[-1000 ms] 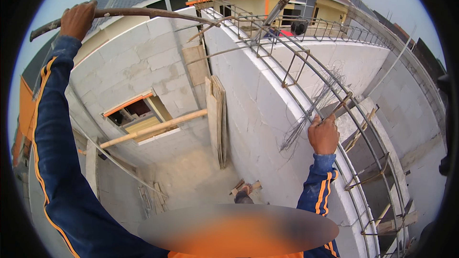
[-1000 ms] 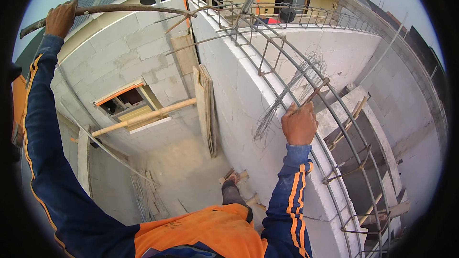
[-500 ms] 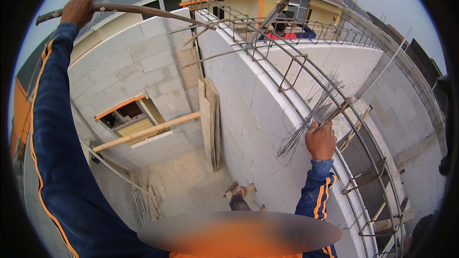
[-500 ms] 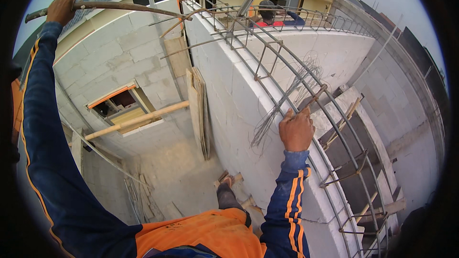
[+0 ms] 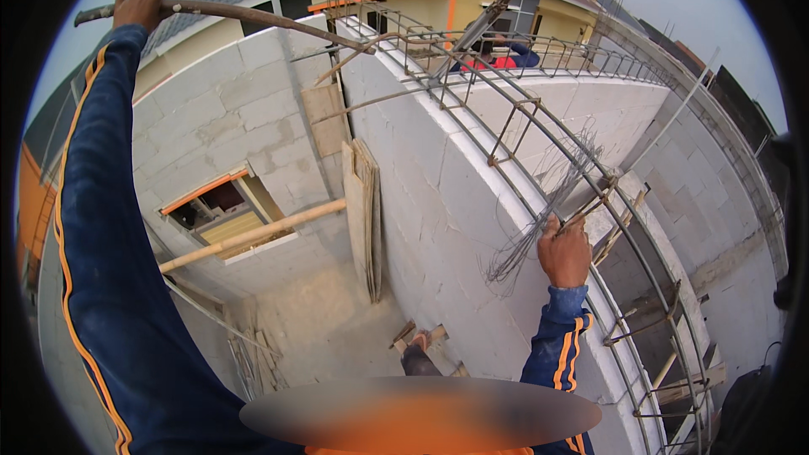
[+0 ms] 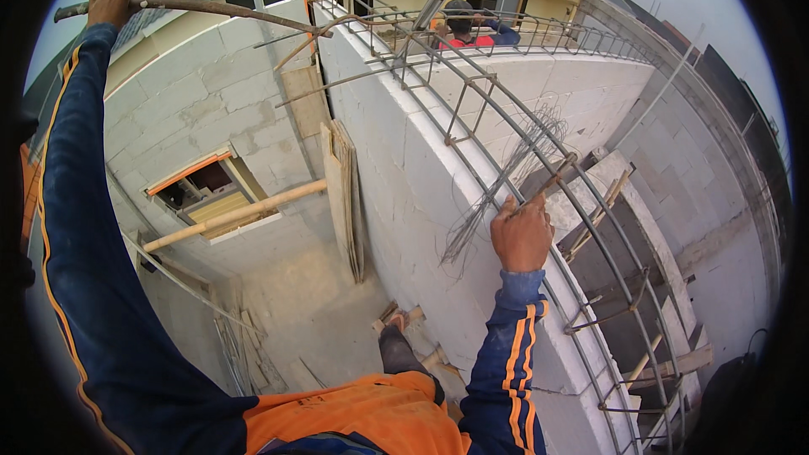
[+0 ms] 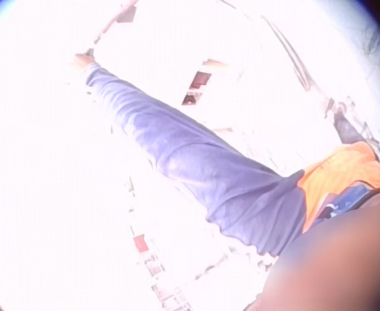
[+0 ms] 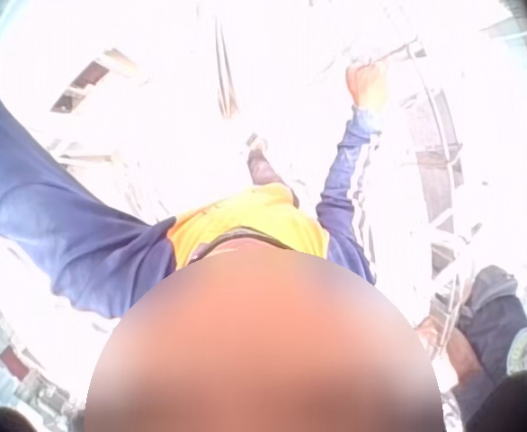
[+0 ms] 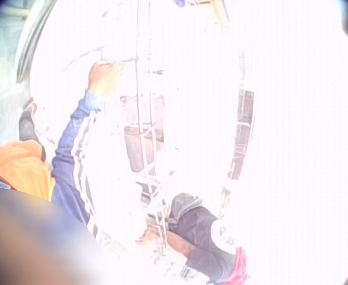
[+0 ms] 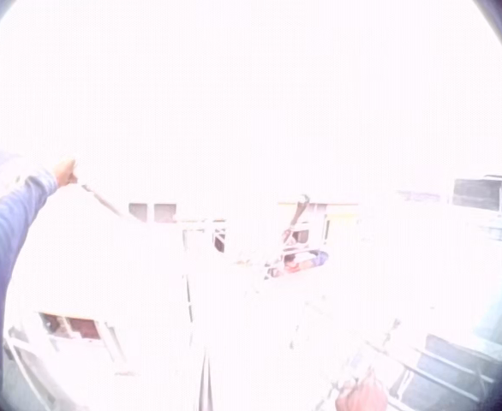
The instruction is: The person uses a crowbar to adjust and position steel rebar within a concrete wall formwork. They coordinate with a coworker who is also working on the rebar structure above the wall.
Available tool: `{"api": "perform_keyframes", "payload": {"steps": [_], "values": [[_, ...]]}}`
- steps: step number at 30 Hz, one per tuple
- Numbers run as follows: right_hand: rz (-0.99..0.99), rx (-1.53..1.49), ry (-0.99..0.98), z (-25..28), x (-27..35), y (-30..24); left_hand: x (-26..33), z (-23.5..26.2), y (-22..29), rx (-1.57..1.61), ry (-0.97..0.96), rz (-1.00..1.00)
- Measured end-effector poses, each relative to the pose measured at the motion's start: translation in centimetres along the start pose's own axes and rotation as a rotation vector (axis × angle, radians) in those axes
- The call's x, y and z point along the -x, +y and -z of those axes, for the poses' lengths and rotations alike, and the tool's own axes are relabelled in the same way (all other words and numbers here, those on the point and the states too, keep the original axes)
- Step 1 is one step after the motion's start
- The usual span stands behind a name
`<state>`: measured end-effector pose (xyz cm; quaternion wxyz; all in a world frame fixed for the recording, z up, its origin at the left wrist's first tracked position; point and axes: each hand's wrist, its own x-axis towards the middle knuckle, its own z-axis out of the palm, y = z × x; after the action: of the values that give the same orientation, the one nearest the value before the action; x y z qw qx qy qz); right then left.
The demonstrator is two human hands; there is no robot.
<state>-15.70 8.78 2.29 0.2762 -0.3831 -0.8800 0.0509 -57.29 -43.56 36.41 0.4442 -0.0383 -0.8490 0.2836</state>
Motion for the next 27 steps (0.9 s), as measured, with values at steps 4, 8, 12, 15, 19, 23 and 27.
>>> {"api": "perform_keyframes", "payload": {"steps": [4,8,12,15,19,23,27], "values": [[-0.007,0.004,-0.043,0.2,0.1,0.0,-1.0,-0.4,0.1,0.010,-0.065,0.029],[0.001,-0.015,-0.043,0.3,0.0,0.0,-0.8,-0.9,0.7,0.004,-0.033,0.045],[0.002,0.009,-0.041,0.1,0.0,0.1,-0.2,-1.3,1.2,0.013,0.005,0.044],[0.020,-0.004,0.061,-0.4,0.1,0.1,-0.4,-0.9,1.1,0.078,-0.045,0.000],[0.022,-0.001,0.061,-0.5,0.1,0.3,-0.5,-0.5,1.0,0.151,-0.070,0.001],[-0.023,-0.002,0.022,-0.1,0.1,-0.1,-0.3,-1.2,0.8,0.151,-0.030,-0.018],[0.008,-0.032,0.018,0.2,0.2,-0.5,-1.8,-3.3,0.0,0.068,-0.103,0.005]]}}
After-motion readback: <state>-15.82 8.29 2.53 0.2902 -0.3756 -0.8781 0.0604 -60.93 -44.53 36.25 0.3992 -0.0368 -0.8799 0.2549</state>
